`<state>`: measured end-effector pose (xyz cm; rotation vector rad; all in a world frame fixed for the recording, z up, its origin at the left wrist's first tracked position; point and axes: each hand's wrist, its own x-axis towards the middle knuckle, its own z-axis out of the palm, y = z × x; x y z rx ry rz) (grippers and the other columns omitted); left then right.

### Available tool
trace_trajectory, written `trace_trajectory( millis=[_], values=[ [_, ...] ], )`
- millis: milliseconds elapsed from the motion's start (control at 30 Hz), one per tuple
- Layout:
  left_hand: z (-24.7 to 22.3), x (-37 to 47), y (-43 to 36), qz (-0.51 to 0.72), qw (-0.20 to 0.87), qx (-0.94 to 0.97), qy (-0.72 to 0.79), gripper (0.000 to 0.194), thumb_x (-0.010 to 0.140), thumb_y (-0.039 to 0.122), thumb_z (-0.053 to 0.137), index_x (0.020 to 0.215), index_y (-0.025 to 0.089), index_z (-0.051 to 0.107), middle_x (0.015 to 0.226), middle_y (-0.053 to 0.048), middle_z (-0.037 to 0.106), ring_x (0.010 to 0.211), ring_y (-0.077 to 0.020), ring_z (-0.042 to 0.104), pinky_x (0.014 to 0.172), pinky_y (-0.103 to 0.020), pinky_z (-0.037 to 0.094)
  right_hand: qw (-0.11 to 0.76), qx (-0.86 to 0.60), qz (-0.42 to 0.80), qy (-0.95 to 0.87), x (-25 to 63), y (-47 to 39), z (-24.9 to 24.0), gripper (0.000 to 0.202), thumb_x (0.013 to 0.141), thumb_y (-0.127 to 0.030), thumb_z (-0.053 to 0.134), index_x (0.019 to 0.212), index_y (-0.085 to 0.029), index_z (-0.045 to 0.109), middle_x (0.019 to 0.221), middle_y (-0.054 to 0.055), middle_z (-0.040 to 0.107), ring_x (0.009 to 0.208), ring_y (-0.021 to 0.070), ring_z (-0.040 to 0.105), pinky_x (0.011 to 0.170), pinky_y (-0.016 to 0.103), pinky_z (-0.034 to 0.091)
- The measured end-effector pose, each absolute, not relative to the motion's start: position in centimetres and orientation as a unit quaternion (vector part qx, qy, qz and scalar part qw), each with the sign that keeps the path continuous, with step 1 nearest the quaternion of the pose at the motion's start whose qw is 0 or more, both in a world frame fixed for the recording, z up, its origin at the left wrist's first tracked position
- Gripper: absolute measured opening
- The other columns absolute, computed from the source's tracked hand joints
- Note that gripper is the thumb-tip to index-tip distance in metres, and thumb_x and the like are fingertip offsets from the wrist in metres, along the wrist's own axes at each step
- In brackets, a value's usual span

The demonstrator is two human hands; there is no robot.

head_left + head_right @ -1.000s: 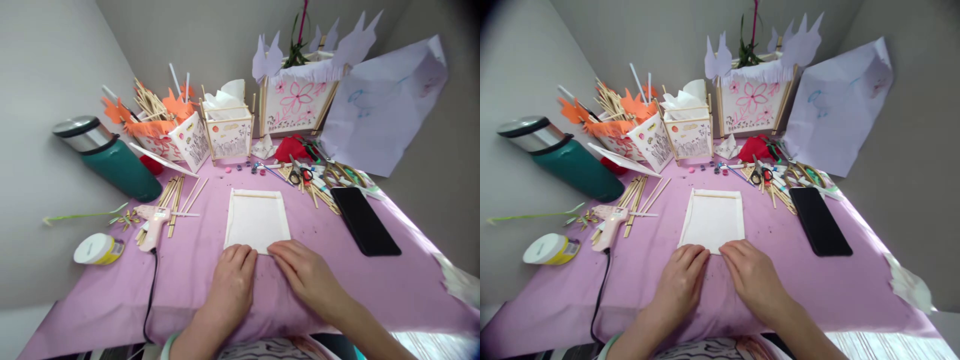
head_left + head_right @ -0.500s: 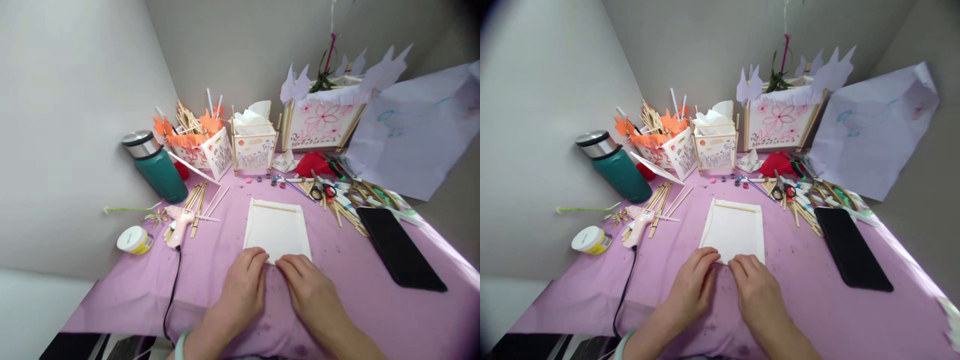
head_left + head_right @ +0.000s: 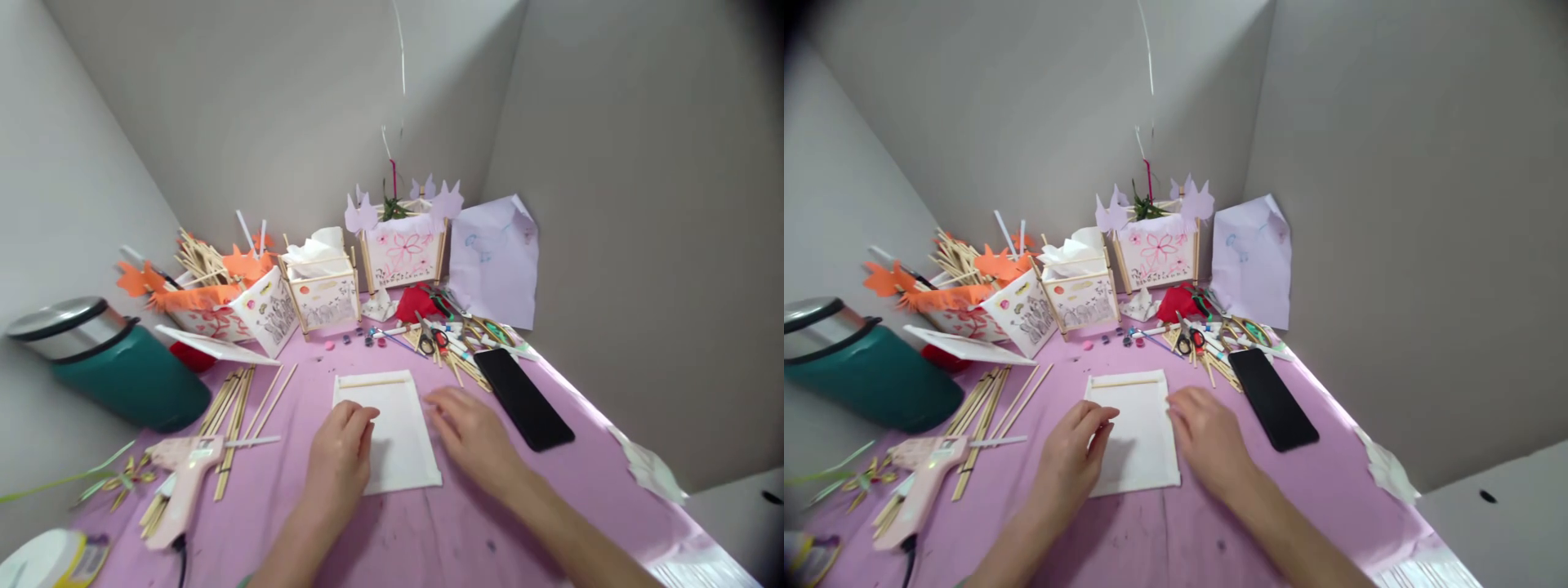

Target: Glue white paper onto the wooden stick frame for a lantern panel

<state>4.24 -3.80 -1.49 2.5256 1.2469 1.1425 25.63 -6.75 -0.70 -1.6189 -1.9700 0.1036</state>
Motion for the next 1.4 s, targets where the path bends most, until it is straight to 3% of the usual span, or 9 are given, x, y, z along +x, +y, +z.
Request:
trace_trajectory(
  millis=[100, 267, 600, 733, 867, 967, 1133, 1267, 1400],
  values=[
    [-2.8, 3.7, -2.9, 0.348, 0.073, 0.827, 0.436, 0.019, 0.085, 0.013, 0.049, 0.089, 0.019, 0.067, 0.075, -0.002, 0.062, 0.065, -0.0141, 0.060, 0.057, -0.024, 0.047, 0.180, -0.702, -0.045, -0.688, 28.1, -1.7, 0.2, 0.023, 0.094, -0.022, 0.045, 0.107, -0.018, 0.063, 0.107, 0.008, 0.065, 0.101, 0.0179, 0.060, 0.084, 0.028, 0.046],
    [-4.0, 3.0, -2.5, 0.322, 0.138, 0.813, 0.464, 0.022, 0.081, 0.012, 0.054, 0.090, 0.021, 0.072, 0.073, -0.001, 0.065, 0.063, -0.0135, 0.063, 0.057, -0.023, 0.047, 0.114, -0.746, -0.076, -0.651, 28.3, 5.4, 0.1, 0.022, 0.090, -0.024, 0.054, 0.103, -0.009, 0.063, 0.102, 0.016, 0.065, 0.102, 0.0267, 0.059, 0.081, 0.035, 0.046],
    [-3.9, 3.1, -2.2, 0.354, 0.174, 0.808, 0.438, 0.022, 0.080, 0.010, 0.056, 0.090, 0.020, 0.074, 0.074, -0.002, 0.066, 0.064, -0.0118, 0.063, 0.060, -0.021, 0.049, 0.034, -0.790, -0.057, -0.610, 27.5, 7.9, 1.6, 0.026, 0.091, -0.028, 0.054, 0.108, -0.009, 0.059, 0.099, 0.012, 0.065, 0.094, 0.0228, 0.062, 0.080, 0.038, 0.049],
    [-3.9, 2.9, -2.0, 0.358, 0.170, 0.805, 0.441, 0.020, 0.080, 0.011, 0.058, 0.088, 0.019, 0.074, 0.072, -0.002, 0.066, 0.062, -0.0107, 0.061, 0.059, -0.020, 0.048, 0.057, -0.786, -0.048, -0.614, 28.8, 3.9, 3.6, 0.030, 0.087, -0.028, 0.053, 0.111, -0.010, 0.056, 0.096, 0.016, 0.067, 0.093, 0.0299, 0.063, 0.073, 0.037, 0.046],
    [-3.8, 2.8, -2.0, 0.349, 0.188, 0.803, 0.445, 0.018, 0.081, 0.011, 0.058, 0.087, 0.018, 0.073, 0.073, -0.002, 0.066, 0.065, -0.0110, 0.062, 0.062, -0.021, 0.047, 0.183, -0.736, 0.091, -0.645, 31.1, -4.6, 2.8, 0.034, 0.085, -0.039, 0.052, 0.117, -0.025, 0.053, 0.083, 0.001, 0.065, 0.069, 0.0176, 0.060, 0.060, 0.027, 0.042],
    [-3.4, 3.0, -2.2, 0.345, 0.195, 0.796, 0.458, 0.018, 0.084, 0.012, 0.054, 0.089, 0.017, 0.071, 0.078, -0.003, 0.068, 0.071, -0.0128, 0.063, 0.067, -0.023, 0.047, 0.249, -0.689, 0.252, -0.632, 32.5, -11.4, 0.7, 0.040, 0.084, -0.040, 0.051, 0.121, -0.024, 0.050, 0.079, 0.000, 0.059, 0.064, 0.0143, 0.055, 0.059, 0.025, 0.044],
    [-1.7, 5.5, -4.1, 0.255, 0.217, 0.839, 0.428, 0.018, 0.090, 0.019, 0.049, 0.093, 0.019, 0.067, 0.083, -0.003, 0.067, 0.074, -0.0142, 0.062, 0.070, -0.025, 0.046, 0.191, -0.682, 0.355, -0.610, 33.2, -18.0, -1.9, 0.043, 0.083, -0.037, 0.052, 0.125, -0.025, 0.054, 0.083, 0.002, 0.063, 0.072, 0.0170, 0.059, 0.062, 0.026, 0.048],
    [-1.4, 8.3, -5.8, 0.139, 0.208, 0.912, 0.325, 0.025, 0.090, 0.017, 0.047, 0.105, 0.023, 0.066, 0.093, -0.004, 0.062, 0.084, -0.0164, 0.059, 0.075, -0.026, 0.046, 0.150, -0.671, 0.314, -0.655, 33.2, -19.1, -2.3, 0.034, 0.084, -0.032, 0.053, 0.117, -0.030, 0.063, 0.110, 0.002, 0.067, 0.095, 0.0214, 0.063, 0.080, 0.032, 0.050],
    [-2.2, 9.4, -6.3, 0.112, 0.220, 0.918, 0.311, 0.024, 0.089, 0.015, 0.047, 0.100, 0.022, 0.068, 0.093, -0.005, 0.062, 0.087, -0.0173, 0.058, 0.078, -0.028, 0.045, 0.142, -0.666, 0.275, -0.679, 33.2, -19.1, -2.4, 0.039, 0.086, -0.030, 0.049, 0.124, -0.030, 0.058, 0.116, 0.003, 0.065, 0.099, 0.0219, 0.062, 0.082, 0.035, 0.050]
  ],
)
